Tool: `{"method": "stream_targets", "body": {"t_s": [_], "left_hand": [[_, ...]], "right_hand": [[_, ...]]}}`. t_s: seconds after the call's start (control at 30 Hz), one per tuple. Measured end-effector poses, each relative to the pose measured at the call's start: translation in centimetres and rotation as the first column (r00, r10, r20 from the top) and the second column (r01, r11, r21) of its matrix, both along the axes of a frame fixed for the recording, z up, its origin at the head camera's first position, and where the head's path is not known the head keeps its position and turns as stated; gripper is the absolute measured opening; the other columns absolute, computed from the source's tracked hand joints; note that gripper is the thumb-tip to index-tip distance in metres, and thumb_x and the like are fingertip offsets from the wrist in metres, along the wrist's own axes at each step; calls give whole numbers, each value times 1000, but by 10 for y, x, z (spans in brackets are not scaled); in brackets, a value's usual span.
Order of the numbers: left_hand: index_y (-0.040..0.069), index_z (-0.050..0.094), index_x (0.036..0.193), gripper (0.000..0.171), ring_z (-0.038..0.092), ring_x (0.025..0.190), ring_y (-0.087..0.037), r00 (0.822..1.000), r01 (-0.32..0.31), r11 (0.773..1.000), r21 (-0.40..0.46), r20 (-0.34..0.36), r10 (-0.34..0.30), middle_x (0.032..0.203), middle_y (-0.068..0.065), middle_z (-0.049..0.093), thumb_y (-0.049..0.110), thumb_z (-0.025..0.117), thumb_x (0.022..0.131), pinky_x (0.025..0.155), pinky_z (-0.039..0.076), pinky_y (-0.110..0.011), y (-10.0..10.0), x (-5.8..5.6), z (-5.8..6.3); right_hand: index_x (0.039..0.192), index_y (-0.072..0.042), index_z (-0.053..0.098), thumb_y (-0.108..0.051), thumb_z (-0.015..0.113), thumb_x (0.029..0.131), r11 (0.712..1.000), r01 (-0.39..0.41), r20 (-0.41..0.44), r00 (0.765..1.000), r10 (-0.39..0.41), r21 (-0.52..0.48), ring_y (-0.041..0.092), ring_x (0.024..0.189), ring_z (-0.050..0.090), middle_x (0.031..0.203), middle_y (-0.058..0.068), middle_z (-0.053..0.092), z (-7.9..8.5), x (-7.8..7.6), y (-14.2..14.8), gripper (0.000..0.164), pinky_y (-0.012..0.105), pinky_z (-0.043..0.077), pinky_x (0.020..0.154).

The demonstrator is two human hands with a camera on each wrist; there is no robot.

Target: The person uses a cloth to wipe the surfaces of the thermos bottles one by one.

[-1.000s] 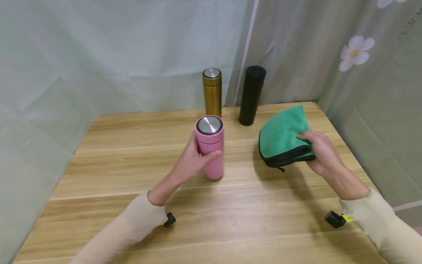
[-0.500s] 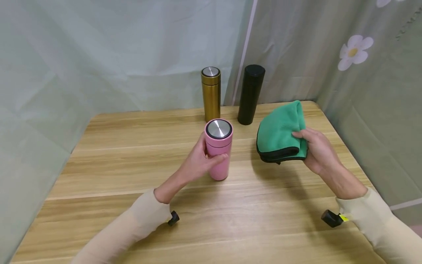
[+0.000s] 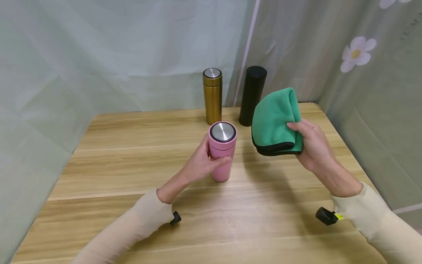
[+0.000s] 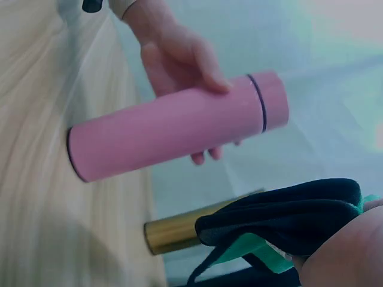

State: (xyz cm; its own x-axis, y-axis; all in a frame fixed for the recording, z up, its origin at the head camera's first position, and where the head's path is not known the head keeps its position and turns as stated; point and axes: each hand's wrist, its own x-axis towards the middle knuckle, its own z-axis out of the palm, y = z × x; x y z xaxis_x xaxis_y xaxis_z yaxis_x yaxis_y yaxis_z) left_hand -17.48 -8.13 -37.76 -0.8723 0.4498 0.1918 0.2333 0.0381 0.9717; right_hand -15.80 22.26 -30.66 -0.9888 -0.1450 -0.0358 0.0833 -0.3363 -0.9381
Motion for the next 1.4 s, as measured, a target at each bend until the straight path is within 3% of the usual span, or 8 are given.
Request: {"method": "stream_targets", "body": {"t_s": [0.37, 0.57, 0.7, 0.83, 0.97, 1.17, 1.3, 1.4], "left_hand": [[14, 25, 160, 91, 51, 132, -25, 998, -1, 999, 32, -71, 3, 148, -8, 47, 3, 79, 88, 112, 43, -48, 4, 4, -8], [16, 27, 159, 98, 53, 129, -23, 995, -6, 996, 90, -101, 15, 144, -7, 52, -2, 85, 81, 112, 43, -45, 11, 3, -16], [16, 27, 157, 97, 55, 126, -22, 993, 11, 995, 96, -119, 0, 141, -6, 54, -3, 85, 81, 113, 42, -42, 14, 5, -16], [17, 27, 154, 93, 57, 122, -22, 995, 1, 999, 41, -101, 3, 137, -5, 54, 3, 86, 83, 109, 45, -42, 14, 8, -14], [18, 31, 150, 87, 59, 119, -24, 997, 20, 997, 70, -78, -14, 132, -7, 56, 2, 85, 84, 104, 50, -43, 18, 10, -15], [17, 39, 146, 74, 61, 118, -23, 994, 41, 996, 85, -106, -32, 129, -6, 59, 3, 82, 87, 101, 52, -40, 22, 10, -17], [15, 40, 146, 73, 59, 119, -20, 992, 9, 999, 53, -125, -2, 131, -3, 59, 6, 83, 87, 103, 50, -39, 21, 11, -18], [16, 34, 149, 81, 57, 124, -20, 991, 3, 999, 53, -137, 4, 136, -3, 56, 5, 83, 87, 107, 47, -39, 19, 10, -19]], "right_hand": [[154, -6, 45, -11, 52, 107, 1000, -1, -193, 981, 7, 31, 28, 121, 57, 143, 15, 47, 29, 2, -43, 47, 34, 56, 95], [146, -3, 55, -4, 47, 105, 981, -78, -261, 957, 124, 178, 29, 115, 62, 137, 16, 55, 28, 5, -62, 42, 35, 57, 93], [139, 3, 58, -6, 47, 104, 936, -74, -340, 919, 197, 344, 30, 108, 62, 127, 15, 60, 23, 8, -70, 37, 33, 57, 89], [133, -1, 59, -3, 57, 99, 849, -22, -443, 846, 297, 528, 27, 99, 61, 125, 9, 64, 19, 9, -75, 35, 32, 53, 82], [149, -11, 50, 1, 70, 90, 762, 40, -530, 743, 409, 646, 21, 107, 58, 144, 1, 57, 13, 7, -80, 64, 32, 50, 85], [159, -12, 41, 1, 63, 93, 645, 123, -561, 630, 537, 754, 19, 144, 42, 163, 0, 38, 10, 6, -79, 71, 37, 42, 108], [158, -7, 40, 8, 48, 94, 612, 130, -569, 554, 608, 780, 23, 155, 23, 169, 4, 27, 10, 6, -72, 67, 36, 30, 119], [159, -6, 39, 13, 43, 93, 631, 117, -581, 542, 607, 767, 26, 156, 21, 169, 9, 26, 6, 9, -68, 69, 34, 26, 121]]}}
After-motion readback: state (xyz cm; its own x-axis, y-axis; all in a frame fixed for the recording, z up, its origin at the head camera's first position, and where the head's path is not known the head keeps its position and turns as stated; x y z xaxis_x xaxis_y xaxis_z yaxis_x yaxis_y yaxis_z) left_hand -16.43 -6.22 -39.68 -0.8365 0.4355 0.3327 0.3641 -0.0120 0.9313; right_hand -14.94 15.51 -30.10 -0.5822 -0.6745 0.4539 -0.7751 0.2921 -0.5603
